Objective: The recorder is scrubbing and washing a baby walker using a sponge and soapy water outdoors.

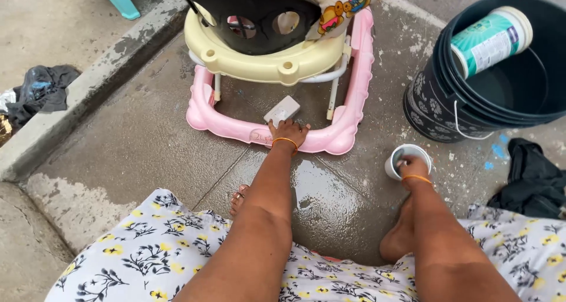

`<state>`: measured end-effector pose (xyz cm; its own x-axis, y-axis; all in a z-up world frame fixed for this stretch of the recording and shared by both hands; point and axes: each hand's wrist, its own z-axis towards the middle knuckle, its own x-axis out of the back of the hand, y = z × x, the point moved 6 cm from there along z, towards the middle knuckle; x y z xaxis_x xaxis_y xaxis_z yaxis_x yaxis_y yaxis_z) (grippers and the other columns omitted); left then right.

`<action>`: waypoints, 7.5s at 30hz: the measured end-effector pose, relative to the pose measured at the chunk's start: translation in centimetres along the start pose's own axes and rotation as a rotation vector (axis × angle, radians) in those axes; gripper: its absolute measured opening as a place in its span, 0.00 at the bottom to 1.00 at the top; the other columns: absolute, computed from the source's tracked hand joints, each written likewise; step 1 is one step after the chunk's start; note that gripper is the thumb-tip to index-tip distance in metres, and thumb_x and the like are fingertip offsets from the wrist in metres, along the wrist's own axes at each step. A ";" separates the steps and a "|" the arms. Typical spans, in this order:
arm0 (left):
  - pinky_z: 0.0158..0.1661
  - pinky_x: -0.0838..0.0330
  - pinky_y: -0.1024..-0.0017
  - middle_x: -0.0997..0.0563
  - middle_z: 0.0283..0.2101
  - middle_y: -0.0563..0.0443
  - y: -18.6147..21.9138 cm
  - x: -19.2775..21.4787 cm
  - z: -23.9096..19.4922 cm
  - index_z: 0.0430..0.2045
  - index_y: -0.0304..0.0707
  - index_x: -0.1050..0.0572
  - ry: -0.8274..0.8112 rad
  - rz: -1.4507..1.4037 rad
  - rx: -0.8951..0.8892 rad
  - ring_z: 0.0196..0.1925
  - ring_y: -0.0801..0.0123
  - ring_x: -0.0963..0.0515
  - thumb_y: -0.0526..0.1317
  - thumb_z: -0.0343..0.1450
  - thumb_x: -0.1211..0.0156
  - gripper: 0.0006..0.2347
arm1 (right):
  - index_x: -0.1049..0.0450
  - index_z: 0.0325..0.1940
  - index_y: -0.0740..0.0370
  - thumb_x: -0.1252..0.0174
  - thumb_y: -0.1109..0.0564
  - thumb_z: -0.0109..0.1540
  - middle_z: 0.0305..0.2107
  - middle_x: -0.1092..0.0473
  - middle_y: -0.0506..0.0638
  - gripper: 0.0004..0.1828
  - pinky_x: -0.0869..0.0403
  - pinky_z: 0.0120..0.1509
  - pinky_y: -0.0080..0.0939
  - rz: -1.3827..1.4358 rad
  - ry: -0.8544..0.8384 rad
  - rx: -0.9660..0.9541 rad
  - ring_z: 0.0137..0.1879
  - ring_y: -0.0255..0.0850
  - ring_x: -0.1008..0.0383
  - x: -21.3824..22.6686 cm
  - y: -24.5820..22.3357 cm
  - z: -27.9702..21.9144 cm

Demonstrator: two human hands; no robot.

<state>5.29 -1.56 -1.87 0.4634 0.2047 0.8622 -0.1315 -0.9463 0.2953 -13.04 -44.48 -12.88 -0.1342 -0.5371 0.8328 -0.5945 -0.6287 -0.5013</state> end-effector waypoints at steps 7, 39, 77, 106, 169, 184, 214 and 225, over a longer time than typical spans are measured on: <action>0.71 0.70 0.37 0.28 0.64 0.48 0.1 0.1 -0.3 0.53 0.45 0.21 0.009 0.003 0.011 0.70 0.59 0.36 0.58 0.76 0.67 0.26 | 0.16 0.51 0.51 0.36 0.54 0.58 0.47 0.21 0.57 0.17 0.24 0.62 0.49 -0.450 -0.206 0.073 0.54 0.55 0.20 -2.0 -2.0 0.5; 0.61 0.46 0.48 0.15 0.44 0.44 0.6 0.9 -0.4 0.41 0.46 0.18 0.037 0.105 0.023 0.52 0.59 0.20 0.55 0.73 0.64 0.23 | 0.26 0.39 0.63 0.41 0.72 0.59 0.35 0.28 0.49 0.09 0.29 0.51 0.36 0.829 0.063 0.222 0.41 0.38 0.30 -7.9 -18.6 0.8; 0.56 0.40 0.52 0.15 0.36 0.45 0.9 -0.4 0.2 0.33 0.46 0.17 0.186 0.078 -0.029 0.43 0.58 0.18 0.51 0.73 0.62 0.21 | 0.30 0.49 0.70 0.45 0.59 0.66 0.48 0.32 0.64 0.11 0.31 0.61 0.59 0.093 0.394 0.420 0.55 0.62 0.30 -2.8 -25.8 -6.0; 0.54 0.36 0.60 0.16 0.28 0.44 -5.8 0.3 0.3 0.26 0.50 0.15 0.355 0.029 -0.149 0.36 0.56 0.17 0.50 0.70 0.54 0.16 | 0.28 0.63 0.54 0.44 0.62 0.65 0.68 0.37 0.57 0.21 0.24 0.63 0.53 -0.051 0.061 0.770 0.62 0.57 0.27 -3.1 -29.4 -6.5; 0.49 0.28 0.51 0.16 0.41 0.36 -7.2 2.4 -2.9 0.44 0.47 0.21 0.151 -0.206 -0.072 0.45 0.42 0.19 0.52 0.75 0.60 0.18 | 0.23 0.56 0.57 0.43 0.65 0.54 0.57 0.30 0.59 0.25 0.32 0.69 0.59 0.028 0.006 1.383 0.67 0.54 0.32 -9.6 -34.4 -17.4; 0.50 0.28 0.52 0.16 0.41 0.38 -7.2 2.4 -2.5 0.46 0.47 0.21 0.182 -0.202 -0.089 0.45 0.44 0.19 0.52 0.75 0.60 0.18 | 0.24 0.48 0.64 0.43 0.69 0.56 0.44 0.30 0.59 0.16 0.27 0.55 0.49 0.113 0.186 1.149 0.52 0.56 0.30 -11.8 -31.3 -16.9; 0.47 0.27 0.52 0.16 0.38 0.38 -6.9 3.1 -2.9 0.44 0.49 0.21 0.165 -0.213 -0.088 0.42 0.44 0.19 0.51 0.74 0.58 0.17 | 0.34 0.46 0.68 0.47 0.70 0.65 0.47 0.37 0.61 0.06 0.31 0.59 0.55 0.511 0.379 0.412 0.54 0.59 0.31 -6.9 -24.5 -8.3; 0.42 0.31 0.48 0.22 0.35 0.38 -6.1 5.2 -5.2 0.34 0.36 0.25 0.795 -0.215 -0.227 0.39 0.41 0.22 0.42 0.74 0.48 0.09 | 0.24 0.30 0.56 0.29 0.62 0.49 0.44 0.32 0.58 0.10 0.31 0.52 0.58 0.002 0.720 0.585 0.51 0.59 0.30 4.2 -27.7 -1.0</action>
<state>3.95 6.54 2.92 -0.2430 0.5692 0.7854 -0.3229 -0.8110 0.4879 2.08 -28.81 4.75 -0.7116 -0.1827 0.6785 -0.1256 -0.9170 -0.3786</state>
